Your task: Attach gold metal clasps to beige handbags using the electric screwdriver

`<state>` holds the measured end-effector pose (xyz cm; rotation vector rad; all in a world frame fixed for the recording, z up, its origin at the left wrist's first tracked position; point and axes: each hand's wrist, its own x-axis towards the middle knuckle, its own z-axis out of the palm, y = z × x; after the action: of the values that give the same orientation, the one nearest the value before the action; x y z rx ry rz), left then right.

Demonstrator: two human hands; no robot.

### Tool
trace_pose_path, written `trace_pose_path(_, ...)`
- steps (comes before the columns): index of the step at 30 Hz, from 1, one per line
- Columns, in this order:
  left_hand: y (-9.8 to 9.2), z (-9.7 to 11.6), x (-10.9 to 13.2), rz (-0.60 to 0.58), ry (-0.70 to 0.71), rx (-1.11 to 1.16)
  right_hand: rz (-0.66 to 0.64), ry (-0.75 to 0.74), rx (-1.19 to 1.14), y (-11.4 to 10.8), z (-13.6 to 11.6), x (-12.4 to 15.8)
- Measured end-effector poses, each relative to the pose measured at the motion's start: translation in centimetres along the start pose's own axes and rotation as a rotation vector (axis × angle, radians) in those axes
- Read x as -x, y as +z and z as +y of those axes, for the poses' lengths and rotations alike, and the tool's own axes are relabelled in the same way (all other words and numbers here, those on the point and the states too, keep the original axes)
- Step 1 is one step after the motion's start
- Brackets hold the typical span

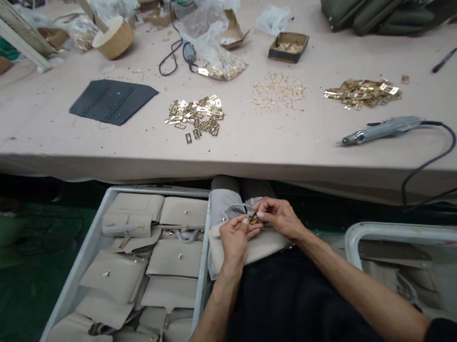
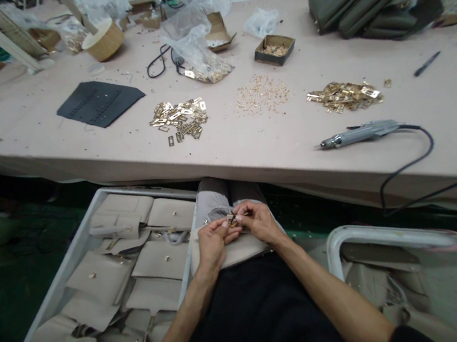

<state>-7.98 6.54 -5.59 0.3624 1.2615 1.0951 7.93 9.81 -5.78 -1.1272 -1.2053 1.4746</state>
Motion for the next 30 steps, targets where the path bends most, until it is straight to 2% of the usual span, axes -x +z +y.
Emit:
trace_pose_path(6, -0.2, -0.1, 0.2, 0.017, 0.033, 0.005, 0.062, 0.105, -0.095, -1.2, -0.8, 0.1)
trace_pose_path(10, 0.0, -0.2, 0.4, 0.039, 0.085, -0.014, 0.088, 0.101, -0.082, -1.0, -0.9, 0.2)
trace_pose_path(13, 0.2, -0.4, 0.4, 0.034, 0.096, -0.041, 0.082, 0.063, -0.049, -0.3, -0.8, 0.2)
trace_pose_path(22, -0.1, -1.1, -0.3, 0.032, 0.084, -0.031, 0.154, -0.092, 0.282, 2.3, -0.4, 0.5)
trace_pose_path(30, 0.1, -0.8, 0.0, -0.025, 0.084, 0.012, 0.258, -0.221, 0.395, 2.9, -0.3, 0.8)
